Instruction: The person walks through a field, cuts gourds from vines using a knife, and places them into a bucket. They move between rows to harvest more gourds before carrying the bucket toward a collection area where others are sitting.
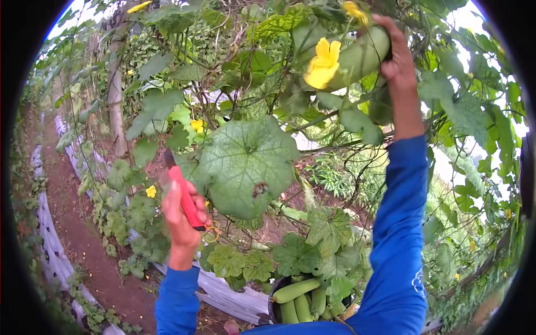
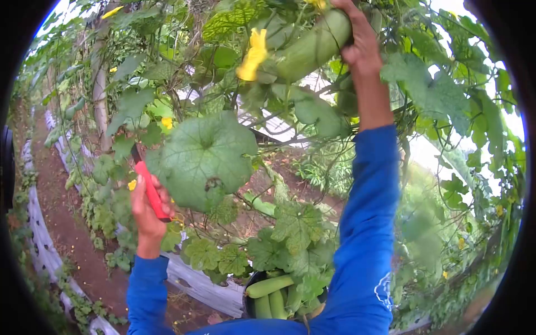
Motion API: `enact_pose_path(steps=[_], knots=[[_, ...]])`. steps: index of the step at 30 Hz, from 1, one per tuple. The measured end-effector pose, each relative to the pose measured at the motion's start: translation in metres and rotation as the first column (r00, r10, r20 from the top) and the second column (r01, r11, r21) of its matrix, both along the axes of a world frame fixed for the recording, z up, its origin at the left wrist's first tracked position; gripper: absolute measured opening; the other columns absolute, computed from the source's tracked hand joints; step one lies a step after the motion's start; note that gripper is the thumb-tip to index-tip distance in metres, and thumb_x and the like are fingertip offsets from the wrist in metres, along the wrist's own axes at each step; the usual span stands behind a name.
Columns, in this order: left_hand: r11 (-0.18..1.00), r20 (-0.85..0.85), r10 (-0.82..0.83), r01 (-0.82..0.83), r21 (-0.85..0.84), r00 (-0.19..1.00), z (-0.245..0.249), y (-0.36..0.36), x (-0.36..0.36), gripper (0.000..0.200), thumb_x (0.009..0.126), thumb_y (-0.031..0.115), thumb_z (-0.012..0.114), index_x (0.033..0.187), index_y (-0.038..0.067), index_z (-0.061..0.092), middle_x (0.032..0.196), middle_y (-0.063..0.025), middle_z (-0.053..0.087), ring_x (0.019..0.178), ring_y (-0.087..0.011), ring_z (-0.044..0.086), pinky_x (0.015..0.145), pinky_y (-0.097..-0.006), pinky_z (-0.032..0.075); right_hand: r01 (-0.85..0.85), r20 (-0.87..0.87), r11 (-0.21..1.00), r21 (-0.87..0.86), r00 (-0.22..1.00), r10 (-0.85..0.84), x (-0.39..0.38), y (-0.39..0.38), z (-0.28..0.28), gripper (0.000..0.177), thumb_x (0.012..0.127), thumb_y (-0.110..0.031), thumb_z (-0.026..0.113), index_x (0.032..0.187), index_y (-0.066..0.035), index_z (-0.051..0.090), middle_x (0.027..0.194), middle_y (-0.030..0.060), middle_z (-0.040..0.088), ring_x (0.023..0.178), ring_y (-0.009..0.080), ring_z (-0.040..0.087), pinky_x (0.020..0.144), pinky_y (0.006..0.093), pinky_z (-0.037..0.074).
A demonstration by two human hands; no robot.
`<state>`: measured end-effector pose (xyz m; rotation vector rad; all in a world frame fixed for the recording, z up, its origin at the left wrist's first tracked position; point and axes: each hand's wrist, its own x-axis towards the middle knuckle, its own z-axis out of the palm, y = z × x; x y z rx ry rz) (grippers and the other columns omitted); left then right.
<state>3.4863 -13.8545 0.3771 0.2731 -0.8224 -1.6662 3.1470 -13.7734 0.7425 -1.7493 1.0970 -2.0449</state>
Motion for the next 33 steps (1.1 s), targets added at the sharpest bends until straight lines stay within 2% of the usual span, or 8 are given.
enact_pose_path(steps=[5, 7, 11, 17, 19, 22, 25, 33], knots=[[0.991, 0.016, 0.009, -0.007, -0.132, 1.0, 0.001, 0.015, -0.008, 0.04, 0.101, 0.044, 0.043, 0.092, 0.006, 0.051, 0.062, -0.0039, 0.052, 0.043, -0.0091, 0.047, 0.037, -0.0251, 0.044, 0.073, 0.172, 0.972, -0.223, 0.984, -0.034, 0.025, -0.005, -0.05, 0.034, 0.078, -0.024, 0.076, 0.097, -0.003, 0.058, 0.084, 0.0106, 0.063, 0.073, 0.024, 0.065, 0.067, 0.0361, 0.058], [0.974, 0.098, 0.085, -0.061, -0.219, 0.992, 0.012, 0.02, -0.012, 0.042, 0.1, 0.047, 0.042, 0.089, 0.007, 0.051, 0.062, -0.0034, 0.051, 0.043, -0.0092, 0.047, 0.037, -0.0254, 0.044, 0.347, 0.129, 0.908, -0.236, 0.937, -0.324, 0.045, 0.01, -0.079, 0.037, 0.078, -0.028, 0.077, 0.097, -0.003, 0.059, 0.087, 0.0077, 0.063, 0.074, 0.0185, 0.063, 0.066, 0.0328, 0.054], [0.707, 0.148, 0.279, -0.099, -0.7, 0.949, 0.112, 0.029, -0.013, 0.034, 0.1, 0.034, 0.042, 0.087, 0.004, 0.053, 0.063, 0.0004, 0.051, 0.049, -0.0063, 0.042, 0.044, -0.0234, 0.03, 0.499, 0.075, 0.681, -0.536, 0.831, -0.551, 0.059, 0.023, -0.108, 0.038, 0.078, -0.032, 0.078, 0.095, -0.003, 0.06, 0.088, 0.0051, 0.061, 0.074, 0.0126, 0.059, 0.066, 0.029, 0.05], [0.274, -0.139, 0.384, -0.257, -0.927, 0.913, 0.265, 0.027, -0.1, 0.036, 0.083, 0.035, 0.057, 0.081, -0.001, 0.062, 0.067, -0.015, 0.057, 0.062, -0.0284, 0.057, 0.059, -0.0411, 0.043, 0.42, 0.087, 0.751, -0.51, 0.894, -0.44, 0.08, 0.055, -0.097, 0.032, 0.084, -0.023, 0.072, 0.104, 0.0, 0.062, 0.097, 0.0078, 0.064, 0.085, 0.0162, 0.064, 0.078, 0.0308, 0.054], [0.164, -0.02, 0.338, -0.08, -0.983, 0.941, 0.305, 0.041, -0.128, 0.026, 0.092, 0.03, 0.054, 0.096, 0.006, 0.064, 0.074, -0.0122, 0.063, 0.057, -0.0234, 0.056, 0.052, -0.0377, 0.047, 0.33, 0.087, 0.849, -0.412, 0.942, -0.324, 0.063, 0.055, -0.091, 0.036, 0.086, -0.025, 0.07, 0.109, 0.002, 0.064, 0.102, 0.0083, 0.067, 0.093, 0.0163, 0.065, 0.084, 0.0304, 0.053], [0.055, 0.024, 0.48, -0.003, -0.998, 0.877, 0.321, 0.024, -0.167, 0.043, 0.078, 0.042, 0.056, 0.08, -0.001, 0.064, 0.073, -0.0191, 0.063, 0.068, -0.0296, 0.062, 0.065, -0.041, 0.047, 0.246, 0.128, 0.881, -0.403, 0.969, -0.212, 0.05, 0.055, -0.083, 0.031, 0.08, -0.027, 0.075, 0.098, -0.003, 0.065, 0.088, 0.0025, 0.064, 0.075, 0.0127, 0.062, 0.068, 0.0269, 0.051], [0.196, 0.286, 0.515, 0.213, -0.957, 0.808, 0.305, 0.006, -0.169, 0.047, 0.087, 0.048, 0.054, 0.079, 0.002, 0.06, 0.063, -0.0023, 0.049, 0.058, -0.0145, 0.043, 0.055, -0.0353, 0.032, 0.387, 0.127, 0.868, -0.312, 0.922, -0.366, 0.046, 0.071, -0.07, 0.031, 0.082, -0.027, 0.073, 0.101, -0.005, 0.066, 0.092, 0.0027, 0.065, 0.081, 0.0133, 0.064, 0.075, 0.0279, 0.051], [0.321, 0.263, 0.437, 0.125, -0.939, 0.86, 0.271, -0.035, -0.156, 0.047, 0.084, 0.05, 0.052, 0.073, 0.004, 0.059, 0.063, -0.0086, 0.053, 0.063, -0.022, 0.052, 0.062, -0.0399, 0.039, 0.345, 0.191, 0.935, -0.086, 0.927, -0.324, -0.015, 0.097, 0.06, 0.026, 0.081, -0.024, 0.074, 0.099, -0.008, 0.064, 0.089, 0.005, 0.067, 0.081, 0.0202, 0.067, 0.08, 0.0349, 0.057]])
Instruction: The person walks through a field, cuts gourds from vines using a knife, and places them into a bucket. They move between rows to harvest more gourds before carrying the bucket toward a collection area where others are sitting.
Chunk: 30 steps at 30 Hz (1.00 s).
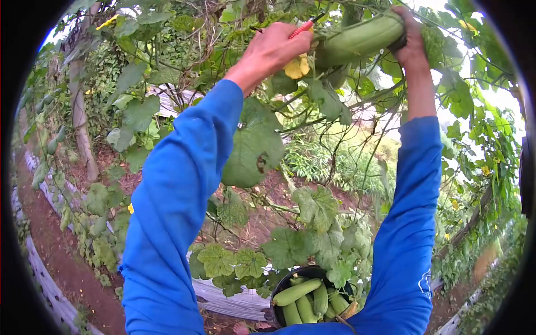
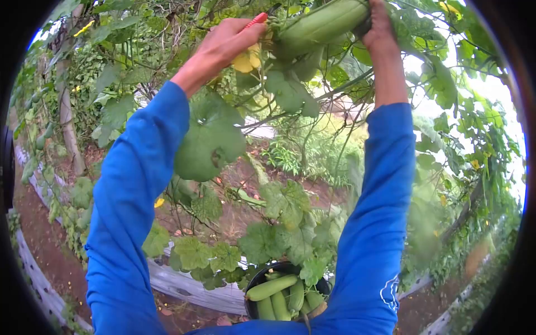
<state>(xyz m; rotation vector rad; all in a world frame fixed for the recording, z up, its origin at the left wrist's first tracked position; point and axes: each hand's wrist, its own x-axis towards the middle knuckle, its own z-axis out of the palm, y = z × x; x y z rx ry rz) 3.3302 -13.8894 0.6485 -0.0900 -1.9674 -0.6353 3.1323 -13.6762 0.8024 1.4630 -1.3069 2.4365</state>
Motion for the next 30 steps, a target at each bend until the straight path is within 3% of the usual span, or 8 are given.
enact_pose_path(steps=[3, 7, 9, 11, 19, 20, 27, 30], knots=[[0.998, 0.026, 0.046, -0.045, -0.032, 0.999, 0.001, 0.002, 0.006, 0.045, 0.083, 0.047, 0.05, 0.074, 0.005, 0.062, 0.065, -0.0135, 0.061, 0.066, -0.0288, 0.06, 0.067, -0.0446, 0.045, -0.026, -0.075, 0.992, -0.122, 0.997, 0.017, 0.023, 0.03, -0.005, 0.027, 0.08, -0.022, 0.074, 0.099, -0.006, 0.063, 0.089, 0.0072, 0.068, 0.081, 0.0225, 0.068, 0.081, 0.0381, 0.059], [0.996, -0.288, 0.035, -0.058, -0.074, 0.957, -0.001, 0.037, 0.034, 0.042, 0.093, 0.043, 0.051, 0.083, 0.004, 0.061, 0.061, -0.0068, 0.052, 0.058, -0.0155, 0.049, 0.054, -0.0362, 0.037, -0.141, -0.114, 0.988, -0.058, 0.984, 0.134, 0.031, 0.053, -0.056, 0.03, 0.08, -0.021, 0.074, 0.101, -0.003, 0.062, 0.091, 0.0122, 0.068, 0.084, 0.0244, 0.067, 0.082, 0.0399, 0.059], [0.996, -0.392, -0.066, 0.039, -0.078, 0.918, -0.012, 0.062, 0.05, 0.032, 0.091, 0.035, 0.054, 0.082, 0.005, 0.059, 0.059, -0.0117, 0.056, 0.055, -0.0264, 0.056, 0.056, -0.0415, 0.044, -0.246, -0.017, 0.969, -0.005, 0.969, 0.246, 0.052, 0.056, -0.087, 0.034, 0.079, -0.021, 0.075, 0.103, -0.002, 0.061, 0.092, 0.0166, 0.066, 0.085, 0.0295, 0.067, 0.082, 0.0435, 0.059], [0.993, -0.392, -0.096, 0.06, -0.102, 0.915, -0.031, 0.074, 0.053, 0.031, 0.092, 0.034, 0.055, 0.084, 0.005, 0.059, 0.059, -0.0106, 0.056, 0.054, -0.025, 0.056, 0.054, -0.0406, 0.043, -0.016, 0.005, 0.985, -0.171, 1.0, 0.017, 0.085, 0.064, -0.122, 0.035, 0.076, -0.02, 0.076, 0.101, -0.003, 0.058, 0.092, 0.0198, 0.062, 0.087, 0.0341, 0.065, 0.082, 0.0481, 0.058], [0.97, -0.391, -0.173, 0.225, 0.091, 0.904, -0.083, 0.057, 0.046, 0.034, 0.098, 0.035, 0.053, 0.081, 0.006, 0.059, 0.058, 0.0002, 0.049, 0.052, -0.0104, 0.044, 0.047, -0.0298, 0.033, -0.431, 0.18, 0.886, -0.172, 0.87, 0.459, 0.106, 0.133, -0.176, 0.046, 0.084, -0.03, 0.065, 0.095, 0.01, 0.046, 0.091, 0.0146, 0.045, 0.074, 0.0196, 0.052, 0.06, 0.0294, 0.054], [0.945, -0.385, -0.202, 0.282, 0.163, 0.901, -0.097, 0.063, 0.048, 0.034, 0.098, 0.035, 0.053, 0.085, 0.005, 0.061, 0.06, 0.0044, 0.042, 0.055, -0.0075, 0.038, 0.048, -0.0273, 0.029, -0.351, 0.105, 0.923, -0.156, 0.923, 0.369, 0.108, 0.139, -0.185, 0.049, 0.085, -0.03, 0.064, 0.101, 0.01, 0.042, 0.091, 0.0138, 0.043, 0.074, 0.0186, 0.051, 0.059, 0.0285, 0.052], [0.878, 0.085, -0.367, 0.315, 0.36, 0.926, -0.213, 0.102, 0.073, 0.037, 0.099, 0.038, 0.048, 0.106, 0.006, 0.064, 0.068, 0.006, 0.046, 0.053, -0.0006, 0.034, 0.047, -0.0176, 0.022, -0.314, 0.233, 0.862, 0.398, 0.943, 0.237, 0.131, 0.19, -0.263, 0.051, 0.087, -0.033, 0.061, 0.109, 0.007, 0.039, 0.096, 0.0112, 0.042, 0.073, 0.0159, 0.049, 0.06, 0.0232, 0.05], [0.89, 0.206, -0.363, 0.273, 0.367, 0.908, -0.258, 0.1, 0.075, 0.036, 0.099, 0.037, 0.048, 0.107, 0.005, 0.064, 0.068, 0.0059, 0.046, 0.053, -0.0005, 0.033, 0.047, -0.0182, 0.022, -0.229, 0.274, 0.654, 0.721, 0.961, 0.034, 0.153, 0.197, -0.334, 0.049, 0.081, -0.036, 0.063, 0.104, 0.004, 0.046, 0.091, 0.0122, 0.053, 0.058, 0.0185, 0.06, 0.042, 0.0278, 0.054]])
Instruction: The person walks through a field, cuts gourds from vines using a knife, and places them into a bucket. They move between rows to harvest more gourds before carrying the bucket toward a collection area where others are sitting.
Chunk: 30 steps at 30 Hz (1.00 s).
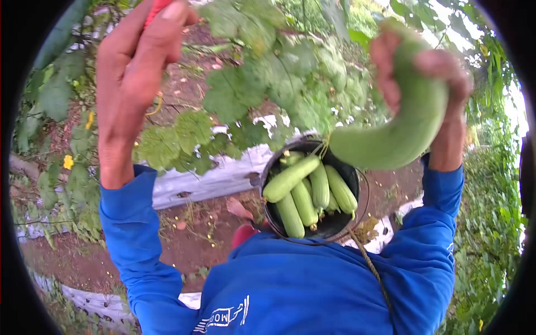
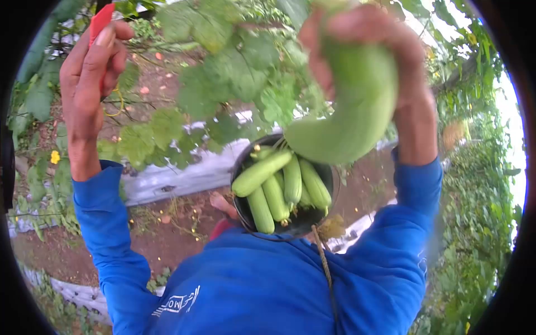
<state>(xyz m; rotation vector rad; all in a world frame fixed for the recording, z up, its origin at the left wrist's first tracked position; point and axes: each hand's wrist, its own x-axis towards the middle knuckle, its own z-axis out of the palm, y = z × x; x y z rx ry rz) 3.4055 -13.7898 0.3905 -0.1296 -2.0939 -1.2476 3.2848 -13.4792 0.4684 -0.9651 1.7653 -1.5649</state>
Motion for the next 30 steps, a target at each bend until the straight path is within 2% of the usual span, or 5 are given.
enact_pose_path(steps=[3, 5, 11, 15, 30], knots=[[0.987, 0.07, 0.029, -0.039, 0.157, 0.997, -0.026, 0.024, 0.004, 0.034, 0.097, 0.036, 0.055, 0.095, 0.004, 0.067, 0.066, 0.006, 0.044, 0.059, -0.0026, 0.035, 0.053, -0.0214, 0.027, 0.271, -0.193, 0.825, 0.495, 0.961, -0.2, 0.045, 0.014, -0.056, 0.061, 0.072, -0.035, 0.072, 0.119, 0.001, 0.056, 0.094, 0.0117, 0.065, 0.068, 0.0201, 0.066, 0.056, 0.0348, 0.057], [0.967, 0.113, -0.017, -0.013, 0.256, 0.993, -0.049, 0.027, 0.008, 0.035, 0.097, 0.036, 0.055, 0.096, 0.004, 0.067, 0.066, 0.0061, 0.046, 0.056, -0.0013, 0.035, 0.05, -0.0198, 0.025, 0.011, -0.061, 0.6, 0.8, 0.996, 0.063, 0.046, 0.023, -0.073, 0.076, 0.076, -0.046, 0.068, 0.134, 0.0, 0.052, 0.137, 0.0225, 0.048, 0.131, 0.0326, 0.043, 0.107, 0.0384, 0.036], [0.931, 0.128, -0.032, -0.017, 0.365, 0.991, -0.088, 0.055, 0.035, 0.034, 0.097, 0.036, 0.054, 0.095, 0.005, 0.066, 0.066, 0.0056, 0.047, 0.052, -0.0003, 0.034, 0.046, -0.0179, 0.024, -0.129, 0.154, 0.762, 0.634, 0.987, 0.039, 0.058, 0.054, -0.128, 0.075, 0.077, -0.044, 0.066, 0.13, 0.007, 0.053, 0.111, 0.0246, 0.064, 0.108, 0.0337, 0.061, 0.097, 0.0368, 0.046], [0.902, 0.146, 0.013, -0.074, 0.424, 0.989, -0.098, 0.069, 0.068, 0.034, 0.098, 0.036, 0.052, 0.094, 0.006, 0.066, 0.065, 0.0047, 0.048, 0.052, -0.0006, 0.036, 0.045, -0.0187, 0.024, -0.164, -0.405, 0.671, 0.724, 0.686, 0.604, 0.092, 0.071, -0.174, 0.044, 0.072, -0.035, 0.068, 0.084, 0.006, 0.06, 0.077, 0.0236, 0.064, 0.07, 0.0371, 0.065, 0.067, 0.0449, 0.054], [0.863, 0.022, 0.028, -0.035, 0.504, 0.999, -0.096, 0.059, 0.073, 0.038, 0.097, 0.042, 0.049, 0.091, 0.006, 0.059, 0.062, 0.002, 0.047, 0.045, -0.0038, 0.037, 0.039, -0.0198, 0.026, -0.011, -0.181, 0.244, 0.97, 0.638, 0.749, 0.089, 0.129, -0.214, 0.081, 0.084, -0.073, 0.05, 0.09, 0.006, 0.067, 0.095, 0.0252, 0.065, 0.091, 0.0426, 0.064, 0.08, 0.048, 0.052]])
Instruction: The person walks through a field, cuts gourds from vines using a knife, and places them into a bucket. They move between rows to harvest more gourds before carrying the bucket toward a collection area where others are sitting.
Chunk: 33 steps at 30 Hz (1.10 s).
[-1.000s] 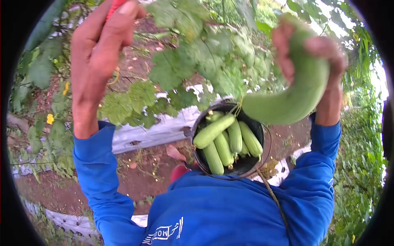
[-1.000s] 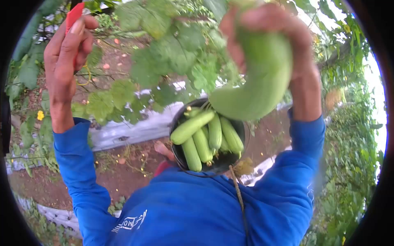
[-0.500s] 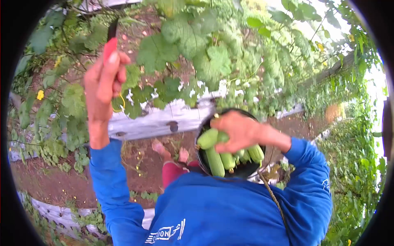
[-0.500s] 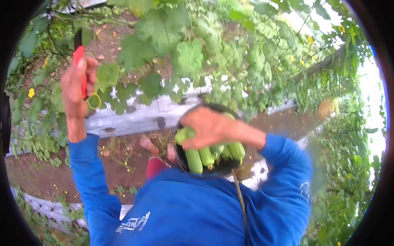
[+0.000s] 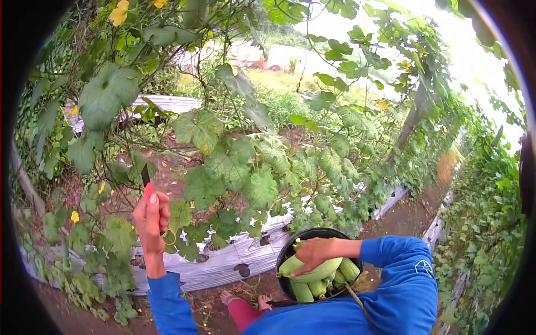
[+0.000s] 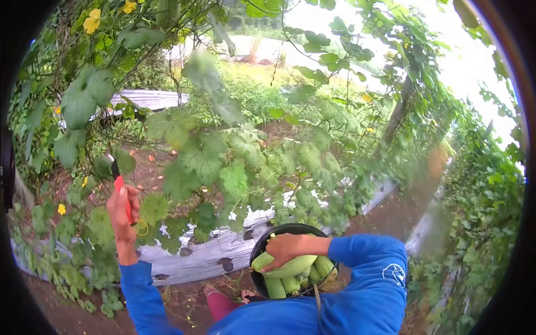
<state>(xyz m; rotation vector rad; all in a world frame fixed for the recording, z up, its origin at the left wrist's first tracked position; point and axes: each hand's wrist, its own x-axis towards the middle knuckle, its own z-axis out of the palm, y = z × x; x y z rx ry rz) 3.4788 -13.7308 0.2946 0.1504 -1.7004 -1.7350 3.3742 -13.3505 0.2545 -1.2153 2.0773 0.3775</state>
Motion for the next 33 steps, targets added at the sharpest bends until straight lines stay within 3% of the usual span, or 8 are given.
enact_pose_path(steps=[2, 7, 12, 14, 16, 20, 30, 33], knots=[[1.0, -0.027, -0.003, 0.003, 0.003, 1.0, 0.01, -0.005, -0.006, 0.038, 0.097, 0.042, 0.049, 0.091, 0.006, 0.059, 0.062, 0.002, 0.047, 0.045, -0.0039, 0.037, 0.039, -0.0197, 0.026, 0.02, 0.063, 0.994, -0.104, 0.998, -0.013, -0.012, -0.015, 0.012, 0.075, 0.089, -0.066, 0.048, 0.073, 0.005, 0.066, 0.071, 0.022, 0.065, 0.077, 0.0411, 0.065, 0.073, 0.0491, 0.051], [0.999, -0.096, -0.035, 0.033, -0.027, 0.995, 0.037, -0.03, -0.016, 0.033, 0.098, 0.035, 0.05, 0.092, 0.005, 0.062, 0.064, 0.0028, 0.048, 0.049, -0.0023, 0.036, 0.043, -0.0194, 0.026, 0.043, 0.178, 0.927, -0.373, 0.984, 0.026, -0.048, -0.074, 0.065, 0.05, 0.087, -0.051, 0.066, 0.089, -0.001, 0.065, 0.093, 0.016, 0.064, 0.083, 0.0303, 0.063, 0.071, 0.0402, 0.051], [0.976, -0.137, 0.034, -0.063, -0.207, 0.99, 0.099, -0.068, -0.026, 0.032, 0.098, 0.034, 0.05, 0.091, 0.004, 0.061, 0.064, 0.0035, 0.046, 0.053, -0.0025, 0.035, 0.048, -0.0209, 0.026, -0.144, -0.029, 0.538, -0.831, 0.976, 0.216, -0.095, -0.182, 0.193, 0.033, 0.09, -0.038, 0.068, 0.102, -0.007, 0.065, 0.101, 0.0093, 0.064, 0.085, 0.0199, 0.064, 0.073, 0.0362, 0.053], [0.952, -0.158, 0.079, -0.122, -0.279, 0.984, 0.13, -0.08, -0.028, 0.032, 0.097, 0.033, 0.049, 0.091, 0.003, 0.06, 0.064, 0.0041, 0.045, 0.057, -0.0035, 0.036, 0.051, -0.0231, 0.026, 0.14, 0.214, 0.328, -0.934, 0.956, 0.201, -0.117, -0.223, 0.239, 0.033, 0.091, -0.036, 0.067, 0.105, -0.006, 0.065, 0.103, 0.0065, 0.063, 0.081, 0.0148, 0.064, 0.07, 0.0314, 0.054], [0.915, -0.229, 0.111, -0.189, -0.356, 0.967, 0.163, -0.098, -0.038, 0.031, 0.097, 0.032, 0.049, 0.092, 0.003, 0.061, 0.064, 0.0043, 0.044, 0.057, -0.0044, 0.036, 0.051, -0.0241, 0.027, 0.089, 0.094, 0.057, -0.994, 0.992, 0.084, -0.141, -0.267, 0.292, 0.031, 0.091, -0.031, 0.067, 0.106, -0.004, 0.064, 0.103, 0.0088, 0.063, 0.079, 0.0132, 0.065, 0.069, 0.0261, 0.054], [0.712, -0.381, 0.246, -0.433, -0.553, 0.891, 0.237, -0.117, -0.056, 0.027, 0.097, 0.029, 0.05, 0.09, 0.004, 0.058, 0.062, 0.001, 0.042, 0.056, -0.0076, 0.036, 0.052, -0.0271, 0.028, 0.135, 0.136, -0.272, -0.953, 0.991, 0.015, -0.235, -0.336, 0.369, 0.036, 0.09, -0.018, 0.06, 0.114, 0.009, 0.057, 0.112, 0.0184, 0.06, 0.105, 0.0229, 0.061, 0.092, 0.0335, 0.054], [-0.047, -0.471, 0.473, -0.513, -0.857, 0.744, 0.387, -0.149, -0.124, 0.04, 0.094, 0.036, 0.044, 0.089, -0.002, 0.058, 0.069, -0.0244, 0.057, 0.065, -0.0396, 0.057, 0.064, -0.0498, 0.042, -0.08, 0.149, -0.508, -0.858, 0.907, -0.393, -0.29, -0.387, 0.417, 0.04, 0.089, -0.038, 0.062, 0.085, 0.001, 0.062, 0.078, 0.0108, 0.063, 0.064, 0.0182, 0.066, 0.058, 0.0282, 0.054], [0.051, -0.295, 0.524, -0.375, -0.925, 0.799, 0.413, -0.159, -0.16, 0.048, 0.089, 0.038, 0.045, 0.093, -0.003, 0.068, 0.09, -0.0316, 0.065, 0.088, -0.0464, 0.065, 0.084, -0.0468, 0.051, -0.644, -0.361, -0.584, -0.494, 0.763, -0.535, -0.482, -0.421, 0.401, 0.033, 0.092, -0.035, 0.061, 0.084, -0.002, 0.06, 0.072, 0.01, 0.062, 0.063, 0.0158, 0.063, 0.055, 0.0288, 0.053]])
